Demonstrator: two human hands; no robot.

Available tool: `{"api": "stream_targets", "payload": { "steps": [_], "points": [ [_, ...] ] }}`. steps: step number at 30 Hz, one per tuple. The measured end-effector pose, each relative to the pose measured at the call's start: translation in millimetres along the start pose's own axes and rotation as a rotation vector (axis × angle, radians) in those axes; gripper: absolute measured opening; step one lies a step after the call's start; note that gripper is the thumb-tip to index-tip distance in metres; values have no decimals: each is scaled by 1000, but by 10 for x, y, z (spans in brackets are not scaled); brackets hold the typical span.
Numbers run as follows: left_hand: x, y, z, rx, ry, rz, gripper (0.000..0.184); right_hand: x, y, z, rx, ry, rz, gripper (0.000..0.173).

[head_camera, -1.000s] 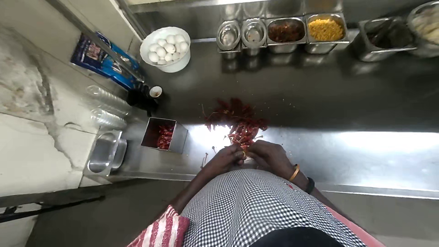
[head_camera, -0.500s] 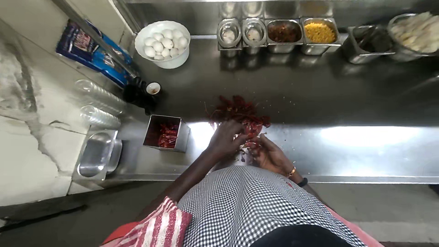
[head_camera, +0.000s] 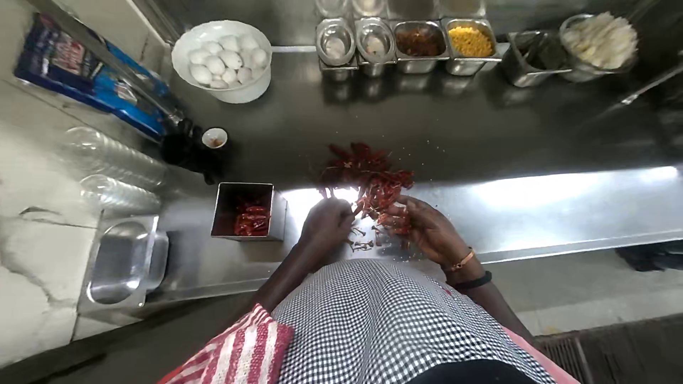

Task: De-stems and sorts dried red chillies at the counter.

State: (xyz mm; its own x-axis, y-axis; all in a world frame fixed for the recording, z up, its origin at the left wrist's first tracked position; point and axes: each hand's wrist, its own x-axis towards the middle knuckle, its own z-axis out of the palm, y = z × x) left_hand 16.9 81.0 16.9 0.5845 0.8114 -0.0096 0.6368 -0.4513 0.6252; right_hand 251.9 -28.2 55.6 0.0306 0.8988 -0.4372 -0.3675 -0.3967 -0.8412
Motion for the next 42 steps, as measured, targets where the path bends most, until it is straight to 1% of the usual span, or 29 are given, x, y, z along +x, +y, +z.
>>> {"api": "stream_targets", "payload": {
  "steps": [2,4,6,8,12,15,19,21,23,24,25,26,28,29,30,32,33,35,37,38,40,42],
  "points": [
    [-64,-8,-54,-87,4,-49,14,9,-24,91,-1,2,19,38],
    [-109,-40,-82,-194,-11,-92,14,50,11,164,59,14,29,40],
    [-142,-94,-83,-299,-18,-108,14,65,82,195,54,27,-5,47],
    [-173,-136,-91,-368,-23,-113,13,47,121,238,-52,48,-49,53],
    [-234,-188,-117,-431,-46,-134,12,9,144,332,-384,121,-106,47],
    [-282,-217,-125,-459,-65,-145,13,27,147,365,-658,134,-204,44],
    [-345,-273,-114,-484,-69,-143,14,14,79,383,-700,149,-291,32],
    [-366,-288,-112,-494,-73,-143,14,15,41,358,-755,184,-336,38],
    [-384,-279,-122,-525,-89,-142,14,-6,10,328,-941,241,-356,50],
    [-393,-266,-130,-567,-100,-145,14,-14,12,315,-1040,267,-361,47],
    [-399,-249,-141,-631,-120,-157,15,-10,33,301,-1065,290,-354,38],
    [-401,-235,-143,-701,-131,-164,14,10,73,281,-974,302,-326,30],
    [-386,-211,-119,-777,-142,-165,13,126,174,226,-564,287,-222,24],
    [-374,-186,-101,-782,-143,-162,13,175,227,227,-404,264,-174,23],
    [-363,-155,-78,-779,-145,-148,13,188,266,253,-326,217,-123,23],
    [-350,-85,-13,-737,-164,-86,13,141,318,365,-340,114,-44,30],
    [-338,-53,18,-705,-184,-48,14,95,332,443,-395,90,-41,29],
    [-302,-6,56,-611,-220,-10,21,118,388,490,-524,74,-129,24],
    [-288,23,61,-498,-240,-19,29,114,398,434,-790,34,-257,21],
    [-288,21,60,-461,-252,-1,30,73,374,409,-939,-6,-293,22],
    [-288,3,76,-430,-293,114,30,-18,350,377,-1222,-89,-350,22],
    [-302,2,81,-435,-387,249,27,-99,324,377,-1425,-184,-308,22]
  ]
}}
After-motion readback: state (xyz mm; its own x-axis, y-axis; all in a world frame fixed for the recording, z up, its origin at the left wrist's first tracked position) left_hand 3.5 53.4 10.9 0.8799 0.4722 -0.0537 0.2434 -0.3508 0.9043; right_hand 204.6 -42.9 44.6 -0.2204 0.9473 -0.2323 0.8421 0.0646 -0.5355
